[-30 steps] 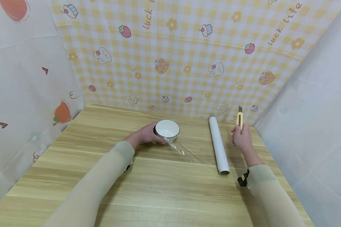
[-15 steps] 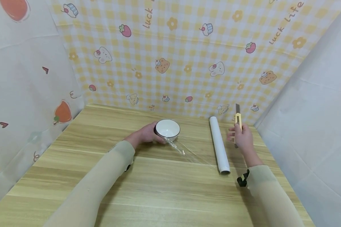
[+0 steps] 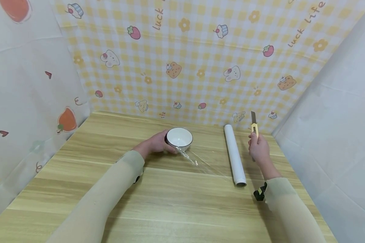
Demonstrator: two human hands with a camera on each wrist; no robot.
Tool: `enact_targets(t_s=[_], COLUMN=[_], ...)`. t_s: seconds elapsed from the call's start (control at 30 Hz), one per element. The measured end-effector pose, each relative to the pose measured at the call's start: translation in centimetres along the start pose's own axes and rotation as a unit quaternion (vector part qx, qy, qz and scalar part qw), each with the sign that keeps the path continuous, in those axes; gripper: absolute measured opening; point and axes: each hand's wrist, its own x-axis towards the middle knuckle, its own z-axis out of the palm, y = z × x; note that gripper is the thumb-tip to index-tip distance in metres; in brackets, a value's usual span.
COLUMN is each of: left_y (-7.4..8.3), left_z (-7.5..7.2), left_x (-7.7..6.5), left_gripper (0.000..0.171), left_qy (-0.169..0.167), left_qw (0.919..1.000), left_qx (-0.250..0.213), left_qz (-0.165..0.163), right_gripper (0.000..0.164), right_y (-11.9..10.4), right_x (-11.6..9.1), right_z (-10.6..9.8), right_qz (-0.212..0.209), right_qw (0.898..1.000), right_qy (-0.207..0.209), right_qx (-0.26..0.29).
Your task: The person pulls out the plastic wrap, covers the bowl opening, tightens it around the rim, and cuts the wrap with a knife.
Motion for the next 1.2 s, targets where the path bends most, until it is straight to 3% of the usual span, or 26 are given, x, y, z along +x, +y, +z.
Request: enact_targets(t_s=[0.73,1.0,1.2], left_y=[0.2,0.0,1.5], left_z=[0.2,-0.3,-1.4], left_x=[0.0,0.2,0.4], left_gripper=[0.108,0.114,0.102], left_qy=[0.009,0.001,0.031], left_qw=[0.9997,0.9997,0.9974], left_qx=[0.023,0.018,0.064], left_qz=[0.003,0.019,-0.012], right_gripper=[0.059,0.055,0.054], right_y=[0.8,0.1,-0.8], right_x=[0.0,-0.1,-0.6], right_z=[-0.3,0.0,0.2], right_qz=[0.012,0.054,0.058], right_qw=[1.0,0.998,0.997], right_qy=[0.002,-0.019,-0.044], right_qx=[-0.02,0.001,-0.015])
